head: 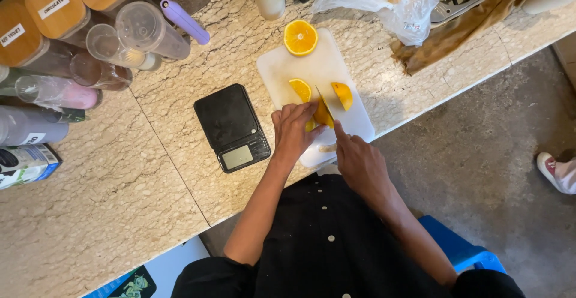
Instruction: The person weighs an orange on a digital scale, slices it into wedges on a cutting board, and then places the slices into a plastic bag.
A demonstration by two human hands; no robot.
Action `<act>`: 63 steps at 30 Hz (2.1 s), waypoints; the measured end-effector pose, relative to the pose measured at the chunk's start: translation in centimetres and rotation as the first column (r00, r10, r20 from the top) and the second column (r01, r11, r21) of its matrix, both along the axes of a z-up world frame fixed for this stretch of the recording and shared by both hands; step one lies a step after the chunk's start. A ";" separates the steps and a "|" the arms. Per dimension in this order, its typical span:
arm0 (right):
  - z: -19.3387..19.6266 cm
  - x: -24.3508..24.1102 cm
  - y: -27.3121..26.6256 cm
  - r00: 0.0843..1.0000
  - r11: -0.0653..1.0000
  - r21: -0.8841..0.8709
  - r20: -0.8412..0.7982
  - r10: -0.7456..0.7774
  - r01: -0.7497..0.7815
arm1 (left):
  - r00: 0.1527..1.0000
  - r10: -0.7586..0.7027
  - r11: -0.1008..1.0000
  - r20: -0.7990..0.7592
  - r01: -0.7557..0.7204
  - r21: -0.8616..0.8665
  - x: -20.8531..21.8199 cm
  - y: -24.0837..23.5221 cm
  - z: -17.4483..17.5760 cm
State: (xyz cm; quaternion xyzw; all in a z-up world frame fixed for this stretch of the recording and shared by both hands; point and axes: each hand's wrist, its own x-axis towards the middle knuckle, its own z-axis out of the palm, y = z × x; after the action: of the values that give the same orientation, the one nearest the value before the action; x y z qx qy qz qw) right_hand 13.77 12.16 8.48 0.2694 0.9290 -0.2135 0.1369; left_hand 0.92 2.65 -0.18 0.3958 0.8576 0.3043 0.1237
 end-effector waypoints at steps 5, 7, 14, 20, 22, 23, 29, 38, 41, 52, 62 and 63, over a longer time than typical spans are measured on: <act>0.0 0.7 -0.2 0.992 0.994 -0.098 -0.109 -0.065 0.055 | 1.000 0.023 0.999 0.019 -0.023 0.024 0.0 0.2 0.0; 0.4 1.5 -0.6 0.993 0.994 -0.088 -0.094 -0.069 0.061 | 1.000 0.027 0.999 0.011 -0.027 0.034 0.2 0.2 -0.3; -2.1 -0.3 0.3 0.996 1.000 -0.012 -0.088 -0.022 0.021 | 0.999 0.028 0.998 -0.028 -0.026 0.064 0.1 0.2 -0.9; -0.7 2.4 -0.7 0.995 0.999 0.002 -0.090 -0.036 0.037 | 1.000 0.021 0.998 0.002 -0.021 0.052 0.2 0.2 -0.3; -1.3 1.4 -0.2 0.994 1.000 0.001 -0.111 -0.023 0.023 | 1.000 0.016 0.999 0.002 -0.016 0.051 0.1 0.1 -0.5; -1.5 1.0 0.0 0.991 1.000 0.002 -0.131 -0.014 0.014 | 1.000 0.006 0.999 0.002 -0.006 0.052 0.1 0.1 -0.6; -2.4 3.1 -0.3 0.985 0.999 -0.015 -0.171 -0.035 0.033 | 1.000 0.007 0.998 -0.007 -0.007 0.055 -0.1 0.0 -1.0; -3.5 2.3 -0.3 0.980 0.996 0.085 -0.197 0.023 -0.006 | 0.999 -0.012 1.000 -0.053 0.013 0.027 -0.5 0.2 -2.0; -3.0 3.5 -0.5 0.988 0.999 0.022 -0.153 -0.025 0.029 | 0.999 0.007 0.999 -0.050 -0.005 0.043 -0.2 0.0 -3.3; -4.9 3.7 -0.2 0.987 0.996 0.087 -0.160 0.017 -0.003 | 0.999 0.031 0.995 -0.036 -0.027 0.092 -0.3 0.4 -1.7; -5.8 4.6 0.0 0.973 0.999 0.048 -0.229 0.012 -0.001 | 0.999 0.042 0.994 -0.029 -0.039 0.102 -0.1 0.4 -2.2; -6.0 4.2 0.1 0.974 0.999 0.045 -0.227 0.015 -0.005 | 0.999 0.046 0.994 -0.027 -0.043 0.100 -0.1 0.4 -2.3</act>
State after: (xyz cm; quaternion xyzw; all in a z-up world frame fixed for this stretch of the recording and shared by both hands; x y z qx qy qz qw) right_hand 18.01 12.24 2.47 0.2415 0.9445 -0.2214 0.0250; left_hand 0.85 3.04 -2.45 0.3865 0.8517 0.3435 0.0846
